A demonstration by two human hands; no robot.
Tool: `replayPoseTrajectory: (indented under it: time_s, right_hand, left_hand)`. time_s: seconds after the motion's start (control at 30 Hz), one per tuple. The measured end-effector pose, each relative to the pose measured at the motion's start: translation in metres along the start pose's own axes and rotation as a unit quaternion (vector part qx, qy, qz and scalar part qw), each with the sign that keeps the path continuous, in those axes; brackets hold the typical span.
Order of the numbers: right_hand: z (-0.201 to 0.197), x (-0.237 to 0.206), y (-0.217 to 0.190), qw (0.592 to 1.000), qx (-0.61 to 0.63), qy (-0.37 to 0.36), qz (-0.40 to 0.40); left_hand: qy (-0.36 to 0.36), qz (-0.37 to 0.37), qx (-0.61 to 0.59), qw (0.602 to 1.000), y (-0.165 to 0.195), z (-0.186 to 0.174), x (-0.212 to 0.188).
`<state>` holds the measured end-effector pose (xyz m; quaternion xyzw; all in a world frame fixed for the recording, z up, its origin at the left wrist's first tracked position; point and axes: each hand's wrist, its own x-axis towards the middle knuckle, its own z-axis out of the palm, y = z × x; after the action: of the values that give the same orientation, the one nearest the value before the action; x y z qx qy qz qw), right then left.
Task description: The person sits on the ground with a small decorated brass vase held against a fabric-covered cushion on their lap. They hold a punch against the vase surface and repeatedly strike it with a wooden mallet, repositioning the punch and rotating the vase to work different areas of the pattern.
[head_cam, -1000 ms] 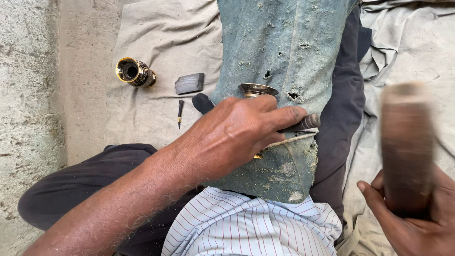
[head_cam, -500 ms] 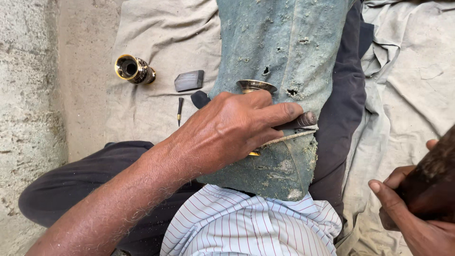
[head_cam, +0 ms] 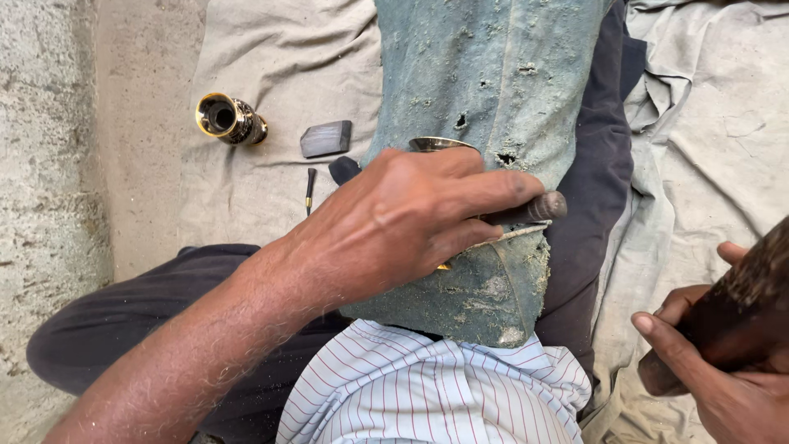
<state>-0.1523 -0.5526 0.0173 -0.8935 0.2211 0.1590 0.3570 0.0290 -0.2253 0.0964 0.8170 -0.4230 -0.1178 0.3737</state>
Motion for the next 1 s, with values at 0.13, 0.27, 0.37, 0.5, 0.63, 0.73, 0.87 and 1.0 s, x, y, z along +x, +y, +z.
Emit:
replayPoseTrajectory:
  time_s: [0.13, 0.27, 0.37, 0.5, 0.63, 0.73, 0.87, 1.0]
  right_hand:
    - [0.002, -0.01, -0.029, 0.994, -0.033, 0.073, -0.077]
    - [0.005, -0.027, -0.032, 0.981, -0.036, 0.128, -0.14]
    - [0.003, -0.02, -0.009, 0.997, -0.007, 0.047, 0.067]
    - [-0.005, 0.002, 0.015, 0.997, 0.039, -0.009, 0.066]
    - [-0.008, -0.007, 0.002, 0.999, -0.034, 0.026, -0.02]
    - [-0.005, -0.016, -0.02, 0.996, -0.07, 0.044, -0.03]
    - [0.0, -0.017, -0.044, 0.994, -0.018, 0.08, -0.069]
    - [0.0, -0.018, -0.054, 0.992, 0.007, 0.102, -0.079]
  left_hand:
    - [-0.04, -0.022, 0.007, 0.999, -0.002, 0.001, 0.008]
    - [-0.051, -0.029, 0.016, 0.998, 0.0, 0.002, 0.009]
    - [-0.041, -0.021, 0.005, 0.999, 0.0, 0.001, 0.007]
    - [-0.074, -0.044, 0.007, 0.996, -0.001, 0.001, 0.008]
    - [-0.052, -0.02, -0.003, 0.998, -0.001, -0.001, 0.007]
    - [-0.052, -0.014, 0.0, 0.999, -0.002, -0.003, 0.006]
    - [-0.05, -0.018, 0.003, 0.999, -0.002, -0.003, 0.005]
    - [-0.052, -0.014, 0.008, 0.999, -0.003, -0.001, 0.007]
